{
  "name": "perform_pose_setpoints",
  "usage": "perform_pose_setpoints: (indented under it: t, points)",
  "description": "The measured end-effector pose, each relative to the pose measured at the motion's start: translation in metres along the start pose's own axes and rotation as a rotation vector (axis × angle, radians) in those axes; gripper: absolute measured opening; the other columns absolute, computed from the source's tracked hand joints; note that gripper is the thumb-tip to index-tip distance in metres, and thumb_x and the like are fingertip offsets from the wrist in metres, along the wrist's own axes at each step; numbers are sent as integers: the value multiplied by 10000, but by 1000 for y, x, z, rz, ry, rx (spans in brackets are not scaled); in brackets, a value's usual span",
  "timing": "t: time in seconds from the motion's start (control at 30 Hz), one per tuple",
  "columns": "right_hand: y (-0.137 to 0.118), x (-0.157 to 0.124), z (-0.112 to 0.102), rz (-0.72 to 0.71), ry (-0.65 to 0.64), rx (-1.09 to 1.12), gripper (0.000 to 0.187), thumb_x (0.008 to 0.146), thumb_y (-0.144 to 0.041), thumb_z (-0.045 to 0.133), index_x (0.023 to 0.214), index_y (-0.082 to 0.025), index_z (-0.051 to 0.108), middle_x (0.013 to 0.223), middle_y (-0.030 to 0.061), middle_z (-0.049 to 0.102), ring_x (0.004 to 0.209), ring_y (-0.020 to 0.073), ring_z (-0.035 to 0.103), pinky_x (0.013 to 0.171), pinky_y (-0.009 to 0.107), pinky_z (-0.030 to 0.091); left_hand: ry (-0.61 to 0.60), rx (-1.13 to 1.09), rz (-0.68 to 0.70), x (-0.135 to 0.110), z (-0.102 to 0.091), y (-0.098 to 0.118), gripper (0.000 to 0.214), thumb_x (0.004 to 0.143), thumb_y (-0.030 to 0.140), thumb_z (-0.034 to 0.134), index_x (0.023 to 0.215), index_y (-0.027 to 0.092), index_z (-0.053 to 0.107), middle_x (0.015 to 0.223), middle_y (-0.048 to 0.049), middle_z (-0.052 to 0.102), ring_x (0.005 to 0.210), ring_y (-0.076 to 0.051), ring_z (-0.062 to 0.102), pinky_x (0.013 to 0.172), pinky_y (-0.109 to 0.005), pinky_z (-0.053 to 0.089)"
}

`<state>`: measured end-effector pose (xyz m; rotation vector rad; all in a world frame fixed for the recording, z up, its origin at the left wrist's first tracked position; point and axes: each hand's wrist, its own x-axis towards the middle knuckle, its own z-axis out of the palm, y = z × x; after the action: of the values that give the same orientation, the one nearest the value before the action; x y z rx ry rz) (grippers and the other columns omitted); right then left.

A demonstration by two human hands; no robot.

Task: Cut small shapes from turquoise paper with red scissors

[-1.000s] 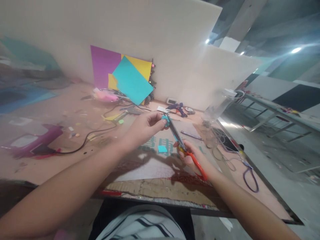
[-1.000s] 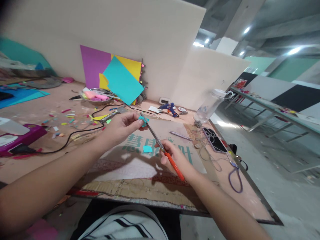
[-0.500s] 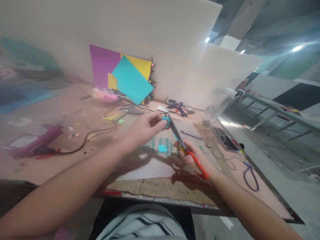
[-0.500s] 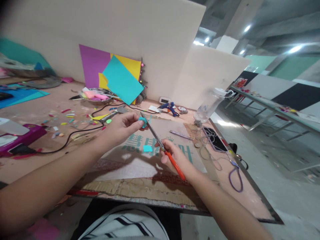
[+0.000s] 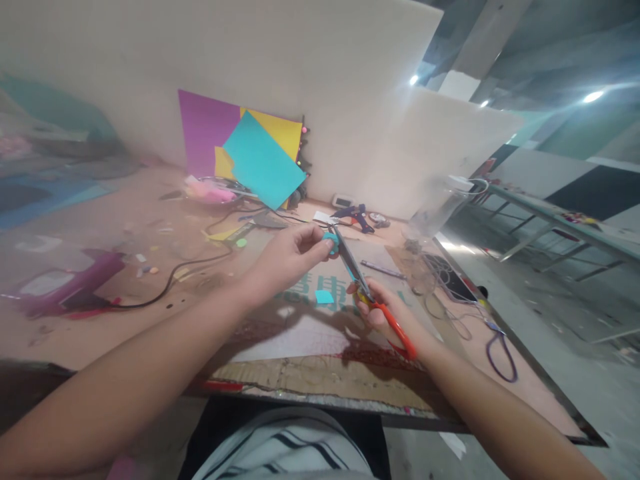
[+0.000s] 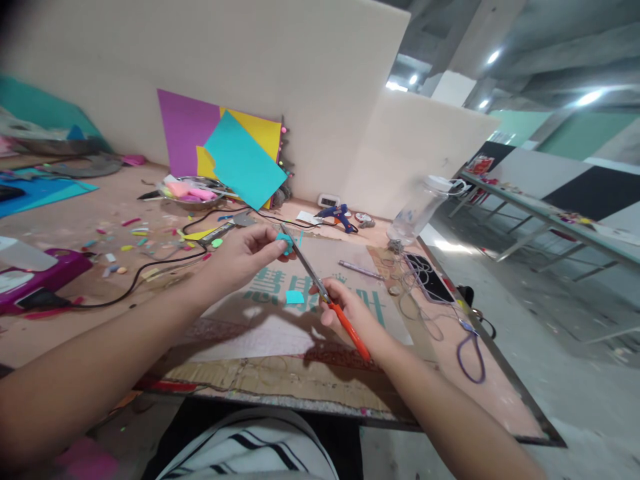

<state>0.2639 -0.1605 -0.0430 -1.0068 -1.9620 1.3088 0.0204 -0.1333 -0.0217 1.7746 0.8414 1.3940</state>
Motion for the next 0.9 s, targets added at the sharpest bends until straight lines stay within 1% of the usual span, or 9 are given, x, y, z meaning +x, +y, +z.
perform_pose_setpoints:
  t: [0.17,0.3,0.5,0.6,0.73,0.9]
  points:
    - [5,1,-1,26,26,-36,617,799,-749,683,1067,-209,552,744,-56,396,608,118,303,539,266,264,-3,8,3,0,0,3,259,954,369,645,787,173,623,775,0,674,743,-131,622,696,-260,464]
    - [5,0,-1,21,29,-19,582,800,-707,713,1057,-209,557,744,-57,405,607,114,308,537,259,276,-2,-5,-2,0,-1,1,257,954,381,650,800,175,635,788,-3,684,755,-134,632,704,-262,469]
    - [4,1,0,21,44,13,640,755,-739,745,1045,-193,580,720,-63,406,596,110,298,519,250,257,-5,-12,-30,0,-2,-2,300,950,450,665,822,179,650,809,-8,702,772,-139,649,722,-265,480]
    - [4,1,0,33,58,6,634,750,-735,751,1032,-195,574,723,-63,408,592,111,299,518,255,259,-20,-38,-56,-1,-2,-1,317,933,485,680,861,177,661,849,-22,719,805,-154,671,754,-279,500]
    - [4,1,1,37,64,-4,683,733,-781,731,1042,-191,578,732,-59,410,598,112,307,523,255,264,-53,-50,-88,0,-1,0,273,906,444,715,912,172,685,910,-40,742,857,-167,688,798,-293,516]
    - [6,1,0,46,59,-1,665,758,-779,709,1054,-202,561,728,-62,395,591,108,291,512,251,259,-27,-86,-123,0,-1,-1,290,896,458,724,916,171,686,933,-54,765,878,-179,712,830,-309,533]
